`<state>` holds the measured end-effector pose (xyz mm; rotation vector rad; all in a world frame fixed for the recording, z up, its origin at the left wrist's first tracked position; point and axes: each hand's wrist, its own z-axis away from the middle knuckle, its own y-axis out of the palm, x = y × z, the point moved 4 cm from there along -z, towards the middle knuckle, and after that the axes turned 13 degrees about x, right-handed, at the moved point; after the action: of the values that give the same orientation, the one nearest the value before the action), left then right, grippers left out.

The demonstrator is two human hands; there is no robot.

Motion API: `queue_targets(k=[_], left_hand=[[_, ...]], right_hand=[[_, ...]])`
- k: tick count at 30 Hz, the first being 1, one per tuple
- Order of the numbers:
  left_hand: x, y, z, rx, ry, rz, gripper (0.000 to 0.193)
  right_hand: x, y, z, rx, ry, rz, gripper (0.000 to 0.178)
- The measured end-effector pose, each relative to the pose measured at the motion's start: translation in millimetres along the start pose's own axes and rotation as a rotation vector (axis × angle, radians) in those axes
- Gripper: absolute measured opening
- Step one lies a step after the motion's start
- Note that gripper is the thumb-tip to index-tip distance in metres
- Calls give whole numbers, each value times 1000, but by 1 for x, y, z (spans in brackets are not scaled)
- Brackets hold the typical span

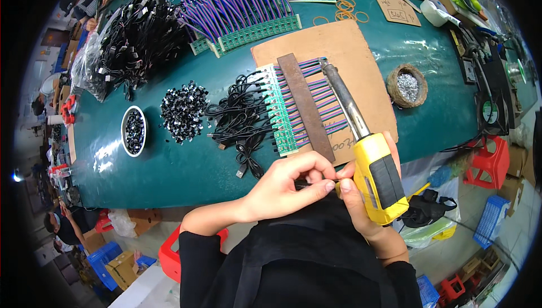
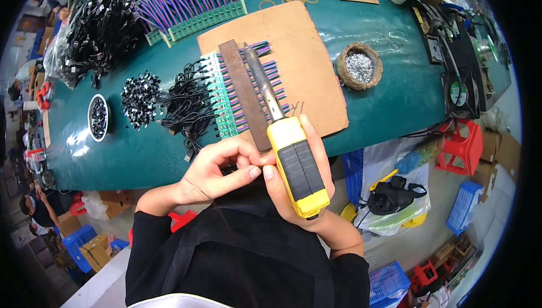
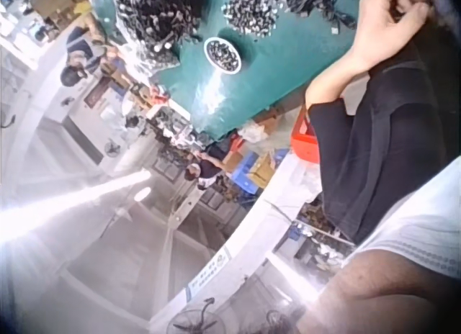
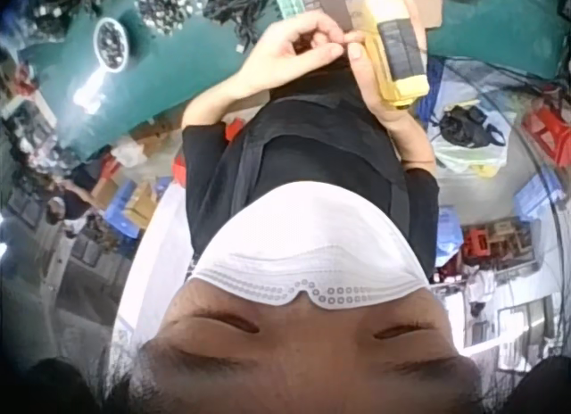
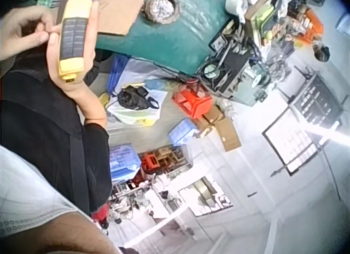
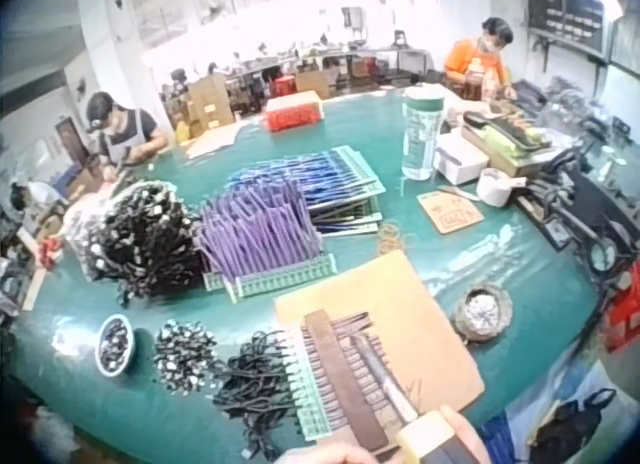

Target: The person solders cable wires and small electronic components onto circuit board panels using a soldering tool, positioning the parts onto the boards by hand.

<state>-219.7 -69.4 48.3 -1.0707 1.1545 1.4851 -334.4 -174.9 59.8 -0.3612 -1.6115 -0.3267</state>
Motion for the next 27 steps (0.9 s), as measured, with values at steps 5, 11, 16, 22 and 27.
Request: queue_targets(k=[5,11,16,22,27], left_hand=[[0,1,1,-45,-80,30,8],[-3,-4,3,-110,29,-164,9],[-8,-2,3,-149,77,-266,7],[9,0,11,-187,19,78,9],[11,-1,13,-178,-16,104,11]], right_hand=[[-2,-2,-5,7,-111,171,67],[-2,4,-7,-9,-117,205,67],[-5,4,-8,34,-203,211,66],[-13,6,-6,11,-10,-15,70],[-13,7,-8,47,-33,17,72]])
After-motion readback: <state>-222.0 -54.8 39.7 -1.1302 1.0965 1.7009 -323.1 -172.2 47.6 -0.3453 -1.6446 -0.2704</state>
